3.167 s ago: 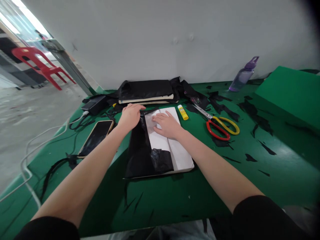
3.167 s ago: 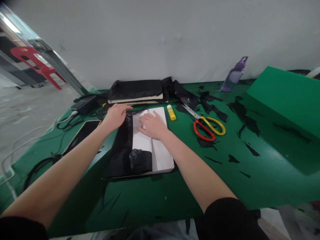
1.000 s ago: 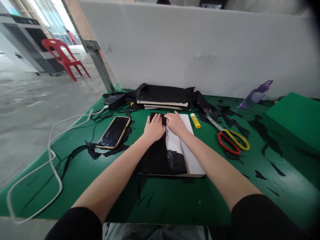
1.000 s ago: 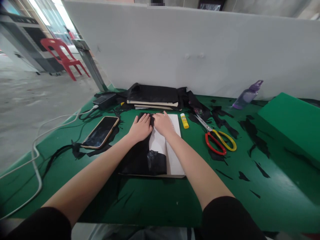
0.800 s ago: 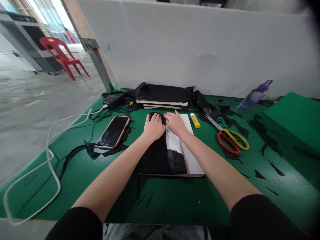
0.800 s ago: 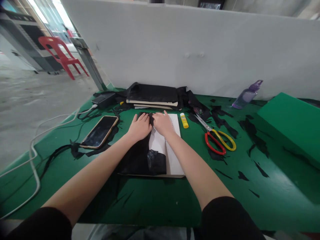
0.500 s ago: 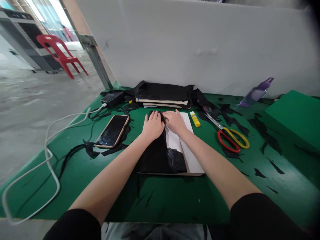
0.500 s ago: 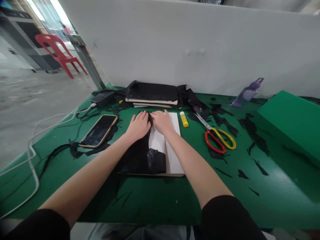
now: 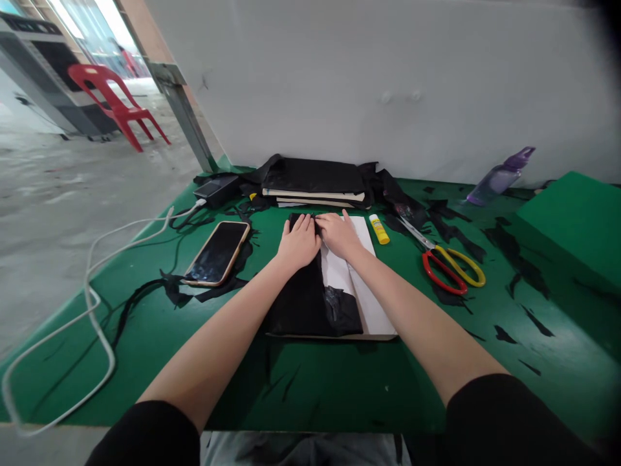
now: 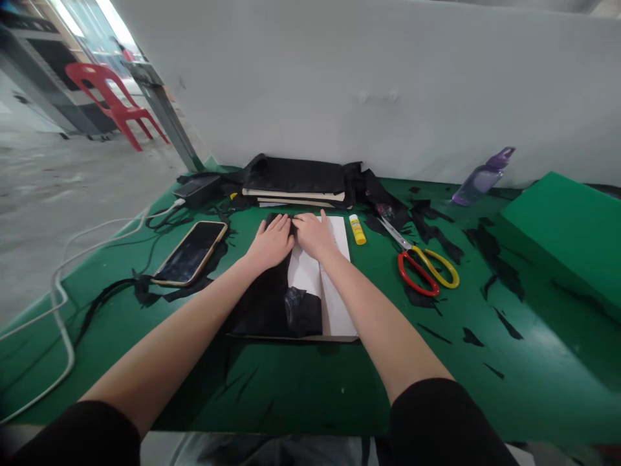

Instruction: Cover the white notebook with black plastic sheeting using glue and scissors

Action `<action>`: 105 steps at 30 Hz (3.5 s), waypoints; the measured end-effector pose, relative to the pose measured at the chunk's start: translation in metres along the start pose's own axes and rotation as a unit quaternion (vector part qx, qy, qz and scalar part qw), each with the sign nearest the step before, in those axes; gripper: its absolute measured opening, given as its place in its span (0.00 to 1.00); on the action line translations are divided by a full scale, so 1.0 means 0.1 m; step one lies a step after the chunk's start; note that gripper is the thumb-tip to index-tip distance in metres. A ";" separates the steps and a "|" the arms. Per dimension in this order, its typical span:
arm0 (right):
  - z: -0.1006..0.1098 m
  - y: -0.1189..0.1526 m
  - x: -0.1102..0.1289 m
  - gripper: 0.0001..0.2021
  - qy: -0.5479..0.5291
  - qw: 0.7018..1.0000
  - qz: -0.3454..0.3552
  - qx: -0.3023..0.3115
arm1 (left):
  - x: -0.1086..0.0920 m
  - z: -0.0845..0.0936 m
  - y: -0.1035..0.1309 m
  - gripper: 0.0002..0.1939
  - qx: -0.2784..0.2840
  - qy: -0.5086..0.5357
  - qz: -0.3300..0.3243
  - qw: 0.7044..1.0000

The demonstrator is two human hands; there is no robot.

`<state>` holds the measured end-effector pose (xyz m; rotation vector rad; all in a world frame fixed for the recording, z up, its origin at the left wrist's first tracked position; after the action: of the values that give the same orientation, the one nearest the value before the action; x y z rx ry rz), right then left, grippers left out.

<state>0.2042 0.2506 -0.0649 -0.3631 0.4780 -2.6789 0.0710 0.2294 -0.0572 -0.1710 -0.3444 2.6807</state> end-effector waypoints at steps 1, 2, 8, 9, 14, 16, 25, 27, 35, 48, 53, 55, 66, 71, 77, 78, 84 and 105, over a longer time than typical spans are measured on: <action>0.00 0.00 -0.01 0.19 -0.005 1.000 -0.003 -0.002 | 0.00 -0.01 0.00 0.26 0.001 0.000 -0.003 1.000; -0.01 -0.01 -0.01 0.20 -0.010 1.000 -0.008 -0.004 | -0.01 -0.02 0.00 0.26 0.002 -0.001 -0.005 1.000; -0.03 -0.02 -0.03 0.20 -0.020 0.999 -0.026 -0.017 | -0.01 -0.06 0.00 0.27 0.010 -0.003 -0.011 1.000; -0.03 -0.02 -0.02 0.20 -0.020 0.999 -0.023 -0.017 | -0.01 -0.06 0.00 0.27 0.010 -0.003 -0.012 1.000; -0.01 -0.02 -0.02 0.21 -0.024 0.999 -0.007 -0.028 | 0.00 -0.06 -0.02 0.27 0.013 -0.002 -0.016 1.000; -0.01 -0.02 -0.03 0.22 -0.029 0.999 -0.009 -0.030 | 0.00 -0.06 -0.02 0.27 0.012 -0.001 -0.016 1.000; 0.01 -0.02 -0.01 0.23 -0.019 0.999 -0.015 -0.033 | 0.03 -0.06 -0.01 0.27 -0.004 0.006 -0.023 1.000; 0.02 -0.01 0.02 0.20 0.008 1.000 -0.003 -0.024 | 0.04 -0.06 -0.01 0.27 -0.008 0.009 -0.026 1.000; 0.09 0.00 0.08 0.17 0.053 0.998 0.016 -0.019 | 0.06 -0.08 0.00 0.26 -0.023 0.022 -0.031 0.999; 0.72 0.53 0.15 0.15 -0.266 0.942 -0.127 -0.159 | 0.15 0.15 -0.09 0.21 -0.096 0.103 0.053 0.989; 0.70 0.70 -0.18 0.21 -0.399 0.859 -0.281 -0.155 | -0.12 0.20 -0.02 0.13 -0.017 0.099 -0.070 0.992; 0.67 0.74 -0.27 0.22 -0.427 0.841 -0.297 -0.150 | -0.33 0.24 0.06 0.18 -0.008 0.101 -0.113 0.988; 0.48 0.86 -0.57 0.16 -0.338 0.871 -0.336 -0.123 | -0.82 0.12 0.39 0.27 0.016 0.073 -0.248 0.966; 0.44 0.89 -0.67 0.15 -0.287 0.902 -0.301 -0.119 | -0.79 0.08 0.40 0.32 0.030 0.077 -0.257 0.963; 0.45 0.90 -0.64 0.14 -0.247 0.923 -0.271 -0.114 | -0.82 0.17 0.47 0.35 0.070 0.106 -0.307 0.943; 0.45 0.90 -0.63 0.14 -0.242 0.925 -0.269 -0.120 | -0.85 0.19 0.50 0.35 0.077 0.113 -0.318 0.938; 0.63 0.85 -0.47 0.15 -0.188 0.944 -0.200 -0.184 | -1.01 0.24 0.73 0.36 0.086 0.132 -0.340 0.927; 0.21 0.30 -0.61 0.44 -0.043 0.980 -0.151 0.118 | -1.27 0.38 1.37 0.38 0.062 0.125 -0.411 0.901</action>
<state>0.2749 0.2446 -0.0685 -0.5142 0.0782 -2.9533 0.1234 0.0465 -0.0486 -0.2595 -0.1166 1.8067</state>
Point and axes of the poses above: each hand's wrist, its own y-axis away from the middle knuckle, its own z-axis out of the back of the hand, x = y × z, the point moved 1 cm from there along -y, towards the middle knuckle, and after that the axes turned 1 degree about -x, right-handed, at the moved point
